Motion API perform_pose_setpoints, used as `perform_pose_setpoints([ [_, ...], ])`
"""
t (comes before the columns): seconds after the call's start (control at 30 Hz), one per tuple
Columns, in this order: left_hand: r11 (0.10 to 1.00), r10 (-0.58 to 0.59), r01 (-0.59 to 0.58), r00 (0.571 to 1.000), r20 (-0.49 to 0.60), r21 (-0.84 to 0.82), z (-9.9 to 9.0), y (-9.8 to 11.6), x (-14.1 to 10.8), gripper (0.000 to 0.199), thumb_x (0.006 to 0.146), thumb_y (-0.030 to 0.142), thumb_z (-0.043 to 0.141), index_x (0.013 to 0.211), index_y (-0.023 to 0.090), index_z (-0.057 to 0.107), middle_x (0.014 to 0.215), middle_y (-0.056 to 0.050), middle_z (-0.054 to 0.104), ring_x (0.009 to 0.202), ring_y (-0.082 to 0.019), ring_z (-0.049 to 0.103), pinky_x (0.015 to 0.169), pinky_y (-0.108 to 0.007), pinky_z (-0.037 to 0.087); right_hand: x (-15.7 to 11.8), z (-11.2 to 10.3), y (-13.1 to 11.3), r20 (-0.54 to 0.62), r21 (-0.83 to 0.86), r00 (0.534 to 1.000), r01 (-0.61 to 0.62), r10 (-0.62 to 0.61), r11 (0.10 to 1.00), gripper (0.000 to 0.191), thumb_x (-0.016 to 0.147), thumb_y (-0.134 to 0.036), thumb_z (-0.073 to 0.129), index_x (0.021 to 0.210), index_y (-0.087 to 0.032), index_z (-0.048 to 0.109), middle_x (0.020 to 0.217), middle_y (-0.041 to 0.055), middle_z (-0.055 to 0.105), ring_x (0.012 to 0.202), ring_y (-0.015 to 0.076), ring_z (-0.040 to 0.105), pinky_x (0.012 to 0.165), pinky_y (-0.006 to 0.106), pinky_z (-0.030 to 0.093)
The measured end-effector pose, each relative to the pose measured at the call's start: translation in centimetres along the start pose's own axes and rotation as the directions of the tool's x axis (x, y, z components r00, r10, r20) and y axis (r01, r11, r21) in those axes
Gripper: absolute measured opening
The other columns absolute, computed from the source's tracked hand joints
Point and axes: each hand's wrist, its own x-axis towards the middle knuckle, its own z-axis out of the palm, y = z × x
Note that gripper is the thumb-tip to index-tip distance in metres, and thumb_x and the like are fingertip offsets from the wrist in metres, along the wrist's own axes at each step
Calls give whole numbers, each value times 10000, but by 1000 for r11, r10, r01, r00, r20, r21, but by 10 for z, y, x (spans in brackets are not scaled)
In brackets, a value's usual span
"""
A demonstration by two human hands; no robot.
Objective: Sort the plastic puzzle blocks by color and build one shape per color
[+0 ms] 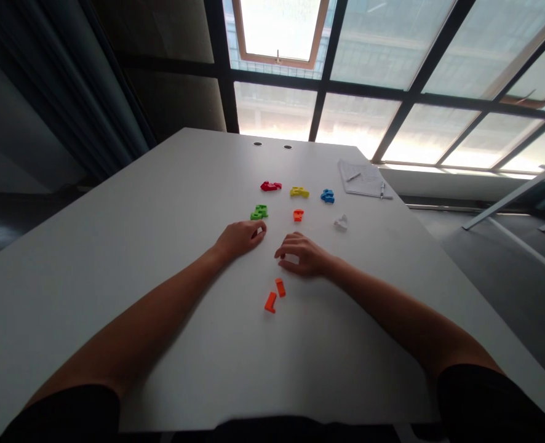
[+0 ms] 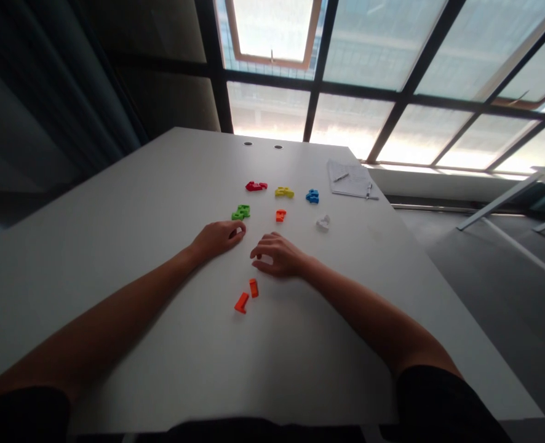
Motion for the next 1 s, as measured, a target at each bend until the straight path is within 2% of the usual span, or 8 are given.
perform_pose_setpoints([
  [0.1, 1000, 0, 0, 1000, -4, -2, -1, 1, 0, 276, 994, 425, 510, 1084, 281, 727, 848, -17, 747, 741, -206, 676, 644, -290, 434, 5, 5, -20, 143, 107, 985, 86, -101, 990, 231, 991, -436, 670, 1094, -236, 720, 912, 56, 746, 896, 218, 662, 980, 376, 457],
  [0.2, 1000, -12, 12, 1000, 0, 1, -1, 2, 0, 278, 989, 424, 514, 1084, 276, 729, 853, -22, 752, 753, -207, 684, 652, -289, 442, 7, 7, -25, 209, 65, 970, 111, -122, 992, 140, 966, -368, 665, 1022, -251, 718, 887, 47, 733, 881, 212, 644, 960, 360, 452],
  [0.43, 1000, -16, 16, 1000, 3, -5, 1, 1, 0, 278, 982, 429, 516, 1076, 283, 733, 864, -21, 757, 758, -209, 683, 676, -293, 453, -3, -21, 16, 172, -76, 985, -20, 32, 997, 108, 907, -240, 619, 925, -215, 723, 851, 49, 705, 804, 196, 613, 842, 319, 450],
  [0.6, 1000, -18, 18, 1000, 5, -21, 2, 0, 0, 279, 980, 424, 508, 1061, 281, 734, 856, -20, 752, 744, -201, 668, 674, -289, 433, -18, -37, 52, 60, -241, 956, -264, 286, 934, 109, 899, -225, 624, 954, -189, 710, 891, 67, 725, 782, 202, 615, 805, 312, 452],
  [0.73, 999, -22, 22, 1000, 5, -24, 1, 1, 0, 260, 976, 411, 517, 1053, 286, 732, 861, -14, 755, 749, -202, 668, 668, -286, 423, -23, -33, 63, -125, -307, 850, -524, 512, 795, 171, 976, -304, 605, 1073, -198, 698, 999, 87, 758, 826, 221, 641, 753, 309, 435],
  [0.83, 1000, -22, 22, 1000, 6, -20, 1, 0, 0, 260, 977, 408, 519, 1059, 285, 733, 863, -13, 755, 747, -200, 669, 669, -287, 426, -22, -29, 64, -315, -312, 776, -628, 546, 713, 252, 1039, -368, 530, 1141, -191, 677, 1099, 122, 756, 845, 245, 654, 759, 335, 440],
  [0.9, 1000, -18, 18, 1000, 5, -18, 1, 0, 0, 264, 979, 409, 516, 1063, 284, 732, 859, -12, 752, 742, -198, 666, 668, -288, 426, -21, -28, 61, -365, -332, 772, -630, 520, 702, 267, 1047, -380, 509, 1119, -185, 676, 1089, 130, 749, 847, 254, 657, 756, 343, 441],
  [1.0, 1000, -11, 11, 1000, 1, -13, 1, 0, 0, 267, 980, 412, 511, 1063, 284, 730, 851, -8, 746, 737, -195, 661, 664, -289, 422, -20, -28, 57, -303, -406, 824, -567, 479, 717, 214, 996, -355, 574, 1064, -190, 691, 1008, 107, 742, 837, 254, 653, 760, 343, 434],
])
